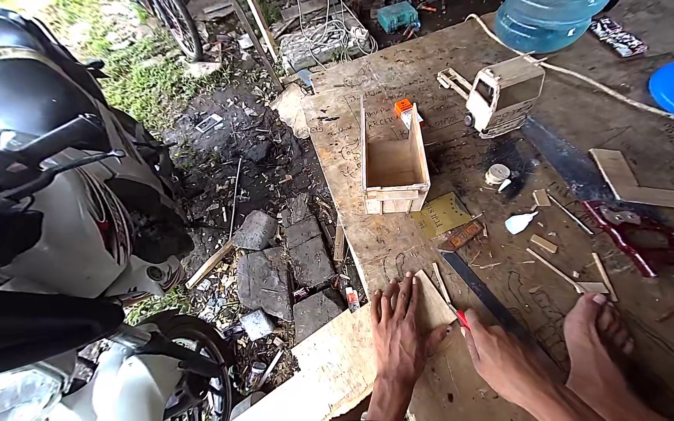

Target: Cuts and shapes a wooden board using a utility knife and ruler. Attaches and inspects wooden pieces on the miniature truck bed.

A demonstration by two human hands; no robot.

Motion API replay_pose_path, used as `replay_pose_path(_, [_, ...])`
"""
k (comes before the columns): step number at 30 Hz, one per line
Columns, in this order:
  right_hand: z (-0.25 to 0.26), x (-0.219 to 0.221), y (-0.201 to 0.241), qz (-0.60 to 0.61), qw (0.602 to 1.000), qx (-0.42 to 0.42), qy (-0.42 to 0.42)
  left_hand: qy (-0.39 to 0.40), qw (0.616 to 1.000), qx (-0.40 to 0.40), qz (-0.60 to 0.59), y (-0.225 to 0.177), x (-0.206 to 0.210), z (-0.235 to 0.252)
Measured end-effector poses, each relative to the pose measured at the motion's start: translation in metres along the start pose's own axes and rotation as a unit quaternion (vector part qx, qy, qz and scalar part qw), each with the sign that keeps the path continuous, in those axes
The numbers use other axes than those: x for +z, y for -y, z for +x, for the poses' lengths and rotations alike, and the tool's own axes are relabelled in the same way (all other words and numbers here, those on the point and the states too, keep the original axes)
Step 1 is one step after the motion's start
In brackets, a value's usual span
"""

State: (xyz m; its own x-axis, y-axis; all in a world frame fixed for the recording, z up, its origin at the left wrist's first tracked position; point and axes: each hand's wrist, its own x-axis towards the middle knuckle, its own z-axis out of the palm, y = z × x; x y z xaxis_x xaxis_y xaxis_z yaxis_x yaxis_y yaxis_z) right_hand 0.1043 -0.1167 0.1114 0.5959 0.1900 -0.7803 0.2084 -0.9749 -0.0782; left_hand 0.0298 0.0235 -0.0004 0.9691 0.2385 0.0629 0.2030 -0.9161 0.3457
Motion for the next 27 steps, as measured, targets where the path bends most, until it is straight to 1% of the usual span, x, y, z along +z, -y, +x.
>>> replay_pose_path(7, [-0.005, -0.007, 0.003, -0.052, 0.998, 0.004, 0.039, -0.004, 1.0, -0.006, -0.003, -0.002, -0.002, 0.0])
replay_pose_path(13, [-0.009, -0.002, -0.003, -0.05, 0.998, 0.007, 0.035, -0.023, 1.0, 0.0, 0.0, -0.001, 0.001, 0.0])
replay_pose_path(17, [-0.008, 0.005, -0.007, -0.056, 0.998, 0.004, 0.016, -0.02, 1.0, -0.003, 0.007, -0.002, 0.0, 0.0])
replay_pose_path(20, [-0.009, 0.016, -0.012, -0.054, 0.998, -0.007, -0.015, -0.017, 1.0, -0.003, 0.002, -0.002, 0.0, -0.001])
replay_pose_path(25, [-0.015, 0.034, -0.029, -0.032, 0.998, -0.025, -0.053, -0.006, 1.0, -0.01, -0.008, -0.001, 0.001, 0.0])
replay_pose_path(27, [-0.027, 0.025, -0.03, -0.018, 0.997, -0.028, -0.066, -0.011, 1.0, -0.015, -0.021, -0.002, 0.001, 0.004])
